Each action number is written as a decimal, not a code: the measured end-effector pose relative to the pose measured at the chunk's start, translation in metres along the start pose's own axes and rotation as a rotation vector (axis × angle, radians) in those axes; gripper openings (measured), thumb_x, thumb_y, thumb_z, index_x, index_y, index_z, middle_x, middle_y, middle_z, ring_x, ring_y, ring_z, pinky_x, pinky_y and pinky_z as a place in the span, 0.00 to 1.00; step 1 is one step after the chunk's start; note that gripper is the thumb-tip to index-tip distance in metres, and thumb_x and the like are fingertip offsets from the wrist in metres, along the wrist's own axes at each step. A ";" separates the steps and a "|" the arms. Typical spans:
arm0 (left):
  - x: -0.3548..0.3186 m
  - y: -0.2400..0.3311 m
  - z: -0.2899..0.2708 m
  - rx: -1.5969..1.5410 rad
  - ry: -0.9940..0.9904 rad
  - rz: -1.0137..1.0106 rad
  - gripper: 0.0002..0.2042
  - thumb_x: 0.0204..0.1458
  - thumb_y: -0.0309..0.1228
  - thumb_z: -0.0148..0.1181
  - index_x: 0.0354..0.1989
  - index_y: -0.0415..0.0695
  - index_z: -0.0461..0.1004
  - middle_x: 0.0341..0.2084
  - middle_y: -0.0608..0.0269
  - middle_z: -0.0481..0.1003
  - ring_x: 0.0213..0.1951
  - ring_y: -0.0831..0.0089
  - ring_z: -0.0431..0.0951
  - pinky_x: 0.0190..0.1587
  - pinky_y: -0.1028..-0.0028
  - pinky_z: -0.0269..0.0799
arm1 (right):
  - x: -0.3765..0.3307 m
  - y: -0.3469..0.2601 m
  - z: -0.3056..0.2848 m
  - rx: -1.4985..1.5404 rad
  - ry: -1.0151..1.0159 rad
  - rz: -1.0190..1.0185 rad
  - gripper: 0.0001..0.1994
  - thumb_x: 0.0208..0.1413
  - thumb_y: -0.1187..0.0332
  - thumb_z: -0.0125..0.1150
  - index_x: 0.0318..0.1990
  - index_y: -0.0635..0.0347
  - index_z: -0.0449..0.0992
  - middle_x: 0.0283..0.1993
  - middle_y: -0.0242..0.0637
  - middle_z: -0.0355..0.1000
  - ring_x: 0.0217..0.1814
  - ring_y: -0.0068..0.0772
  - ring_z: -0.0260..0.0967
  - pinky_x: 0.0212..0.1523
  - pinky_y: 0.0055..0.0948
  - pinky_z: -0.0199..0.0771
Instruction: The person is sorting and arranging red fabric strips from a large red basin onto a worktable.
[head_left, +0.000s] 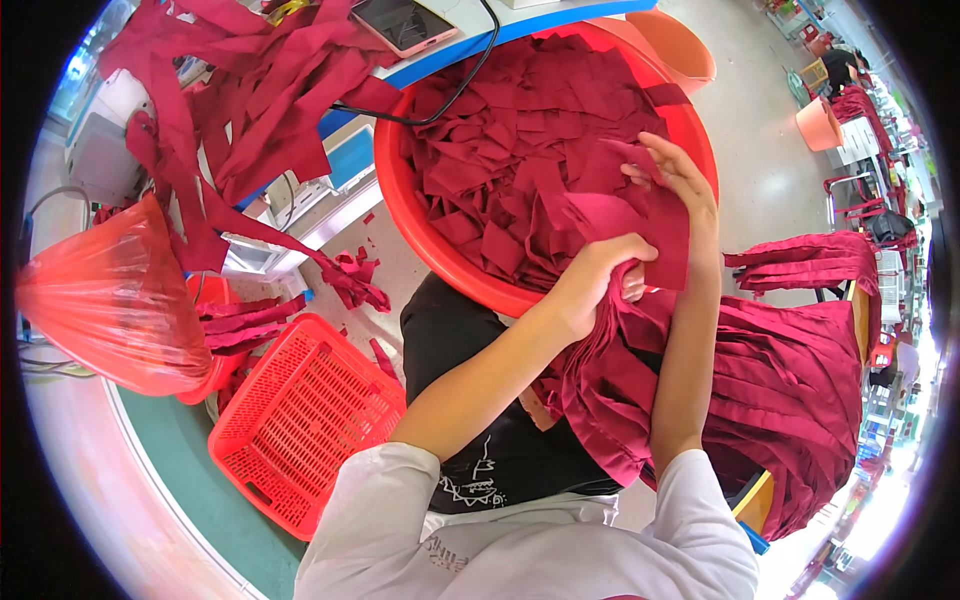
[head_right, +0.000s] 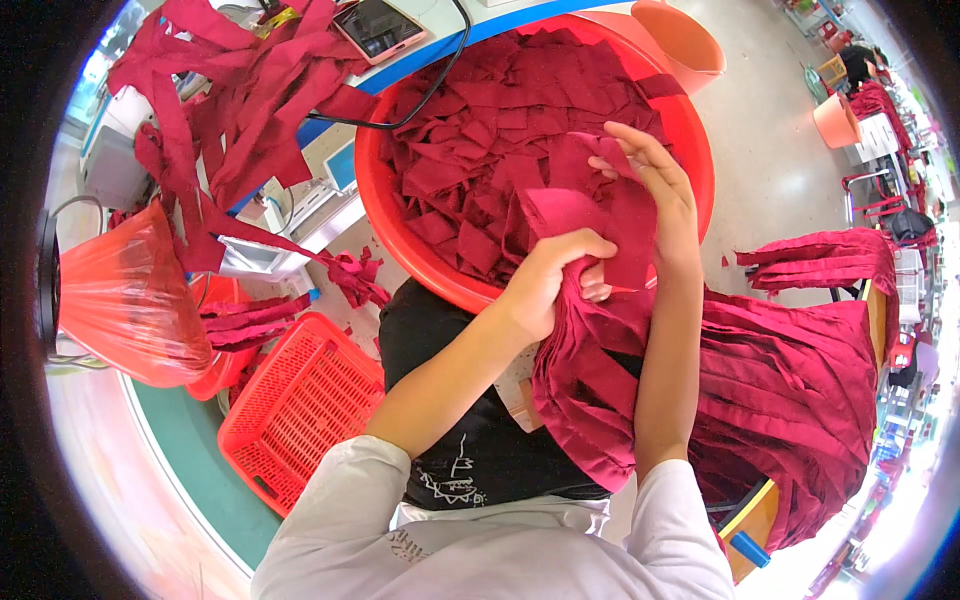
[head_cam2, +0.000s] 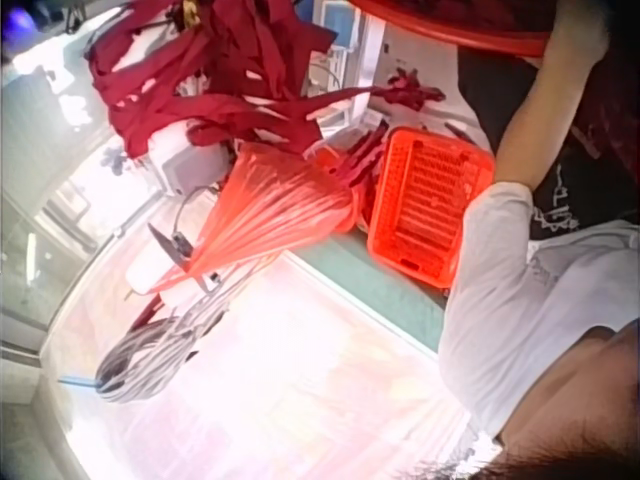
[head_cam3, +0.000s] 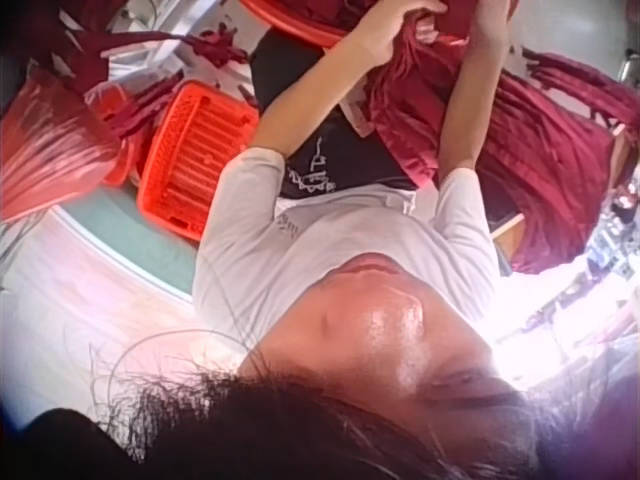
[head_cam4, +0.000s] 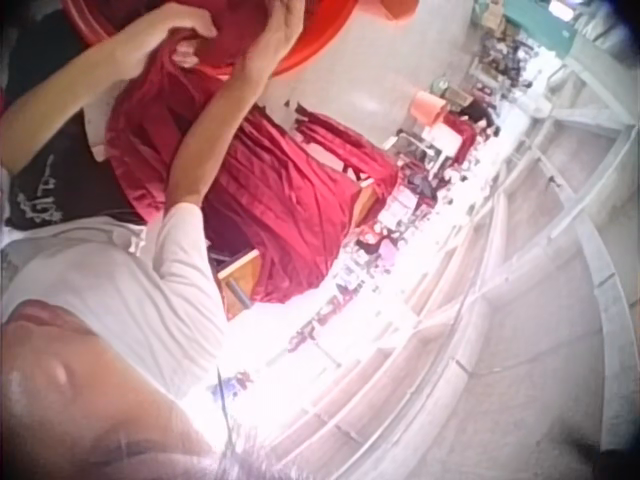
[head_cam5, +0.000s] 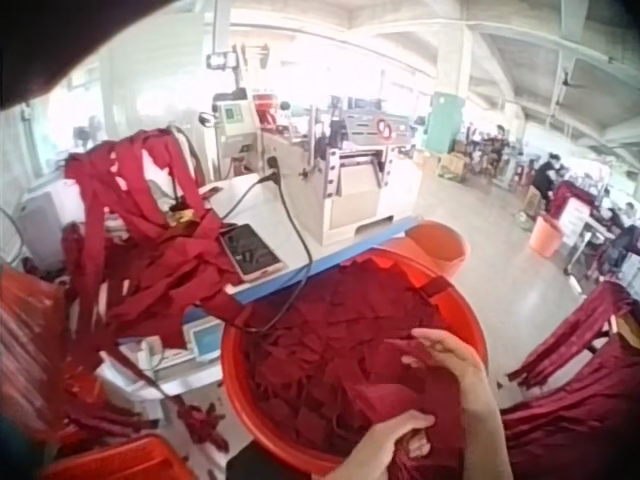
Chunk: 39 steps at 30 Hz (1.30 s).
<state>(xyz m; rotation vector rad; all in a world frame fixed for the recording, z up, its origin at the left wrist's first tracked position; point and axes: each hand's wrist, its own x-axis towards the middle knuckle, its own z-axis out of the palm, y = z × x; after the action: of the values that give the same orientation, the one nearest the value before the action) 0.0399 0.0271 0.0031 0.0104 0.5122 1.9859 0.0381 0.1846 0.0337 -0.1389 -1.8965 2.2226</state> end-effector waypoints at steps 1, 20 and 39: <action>-0.005 0.006 0.004 -0.050 -0.022 0.039 0.12 0.51 0.29 0.53 0.17 0.46 0.64 0.12 0.69 0.60 0.18 0.77 0.60 0.27 0.76 0.57 | 0.003 0.003 -0.002 -0.125 -0.044 0.008 0.21 0.60 0.76 0.41 0.60 0.69 0.65 0.55 0.45 0.69 0.55 0.36 0.71 0.56 0.31 0.67; -0.007 0.004 0.003 -0.204 -0.053 0.166 0.10 0.53 0.30 0.50 0.20 0.44 0.65 0.12 0.68 0.61 0.17 0.74 0.63 0.26 0.74 0.59 | -0.003 0.008 -0.015 -0.576 -0.495 -0.085 0.21 0.38 0.73 0.66 0.45 0.62 0.72 0.62 0.43 0.64 0.70 0.42 0.55 0.68 0.41 0.51; 0.002 0.018 -0.008 0.018 -0.033 0.265 0.25 0.63 0.52 0.38 0.25 0.43 0.67 0.11 0.72 0.58 0.14 0.79 0.58 0.20 0.79 0.55 | -0.029 -0.023 -0.011 0.012 -0.312 -0.114 0.10 0.58 0.70 0.51 0.35 0.72 0.72 0.33 0.48 0.76 0.30 0.37 0.73 0.37 0.32 0.73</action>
<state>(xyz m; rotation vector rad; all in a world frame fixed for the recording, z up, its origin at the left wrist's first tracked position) 0.0222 0.0192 0.0023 0.1279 0.5286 2.2354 0.0709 0.1921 0.0525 0.3294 -1.9816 2.2846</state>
